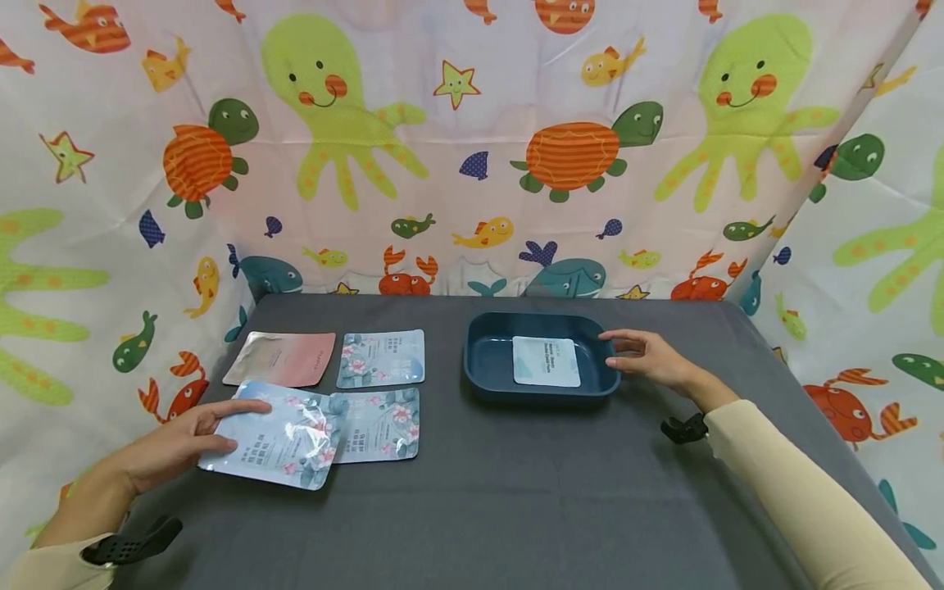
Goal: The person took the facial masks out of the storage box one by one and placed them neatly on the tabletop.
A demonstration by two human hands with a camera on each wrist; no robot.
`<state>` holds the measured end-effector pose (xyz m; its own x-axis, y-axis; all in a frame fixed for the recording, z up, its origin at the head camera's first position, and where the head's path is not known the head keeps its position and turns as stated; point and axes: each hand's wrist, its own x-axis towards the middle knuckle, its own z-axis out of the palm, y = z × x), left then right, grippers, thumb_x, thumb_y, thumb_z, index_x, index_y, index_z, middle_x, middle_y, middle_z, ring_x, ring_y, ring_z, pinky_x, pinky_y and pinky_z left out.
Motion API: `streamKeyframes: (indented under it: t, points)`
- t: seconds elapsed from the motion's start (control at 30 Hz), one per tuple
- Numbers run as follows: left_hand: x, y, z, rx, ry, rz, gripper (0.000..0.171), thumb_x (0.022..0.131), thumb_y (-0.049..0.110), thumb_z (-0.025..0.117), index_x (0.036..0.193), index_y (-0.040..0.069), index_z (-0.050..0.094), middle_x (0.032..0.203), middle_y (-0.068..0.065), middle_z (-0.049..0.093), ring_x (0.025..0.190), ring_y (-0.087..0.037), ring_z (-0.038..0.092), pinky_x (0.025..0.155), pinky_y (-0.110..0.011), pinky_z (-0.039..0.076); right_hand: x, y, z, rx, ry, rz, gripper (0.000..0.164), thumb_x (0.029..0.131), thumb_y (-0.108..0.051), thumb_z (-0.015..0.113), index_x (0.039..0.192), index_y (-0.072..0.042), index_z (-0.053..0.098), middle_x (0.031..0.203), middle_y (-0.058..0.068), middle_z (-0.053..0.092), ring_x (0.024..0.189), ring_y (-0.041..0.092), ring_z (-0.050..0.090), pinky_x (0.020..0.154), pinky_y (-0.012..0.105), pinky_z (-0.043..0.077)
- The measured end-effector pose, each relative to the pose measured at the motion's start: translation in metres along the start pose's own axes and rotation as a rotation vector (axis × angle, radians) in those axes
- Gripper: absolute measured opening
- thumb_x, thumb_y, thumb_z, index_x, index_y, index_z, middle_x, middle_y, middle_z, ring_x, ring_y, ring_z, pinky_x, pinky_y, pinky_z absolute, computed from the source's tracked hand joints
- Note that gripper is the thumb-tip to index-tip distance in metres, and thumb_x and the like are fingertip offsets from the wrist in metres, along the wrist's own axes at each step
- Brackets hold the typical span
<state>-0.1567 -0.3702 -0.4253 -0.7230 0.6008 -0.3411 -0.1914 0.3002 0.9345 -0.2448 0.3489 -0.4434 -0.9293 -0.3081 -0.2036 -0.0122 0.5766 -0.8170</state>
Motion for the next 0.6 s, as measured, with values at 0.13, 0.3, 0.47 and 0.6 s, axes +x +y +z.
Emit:
streamKeyframes:
  t: [0.13,0.3,0.47,0.6]
  points:
    - [-0.018,-0.019,-0.010,0.063,0.046,-0.074,0.052,0.104,0.014,0.047,0.156,0.019,0.039,0.145,0.029,0.031,0.118,0.015,0.045,0.098,-0.029,0.050,-0.001,0.000,0.000,-0.012,-0.003,-0.003,0.062,0.098,-0.031,0.067,0.150,-0.007,0.045,0.157,0.030,0.036,0.141,0.053,0.037,0.103,0.057,0.050]
    - [-0.033,-0.039,-0.018,0.097,0.039,-0.198,0.056,0.105,0.019,0.047,0.159,0.019,0.033,0.161,0.005,0.015,0.123,0.014,0.035,0.111,-0.054,0.041,-0.002,0.001,0.000,-0.011,0.000,-0.003,0.059,0.099,-0.028,0.067,0.150,-0.007,0.046,0.157,0.030,0.037,0.140,0.053,0.038,0.102,0.057,0.051]
    - [-0.043,-0.054,-0.023,0.109,0.011,-0.225,0.056,0.106,0.020,0.045,0.160,0.019,0.030,0.159,0.011,0.019,0.118,0.019,0.032,0.111,-0.070,0.033,0.000,-0.001,-0.001,-0.014,0.007,-0.009,0.057,0.099,-0.026,0.066,0.150,-0.007,0.046,0.158,0.028,0.036,0.139,0.052,0.039,0.103,0.058,0.050]
    - [-0.054,-0.065,-0.025,0.029,-0.047,-0.216,0.054,0.107,0.016,0.043,0.160,0.018,0.031,0.147,0.024,0.030,0.109,0.019,0.043,0.106,-0.036,0.049,0.000,-0.004,0.000,-0.011,-0.002,-0.010,0.058,0.099,-0.026,0.066,0.150,-0.006,0.045,0.158,0.027,0.036,0.139,0.051,0.040,0.103,0.058,0.050]
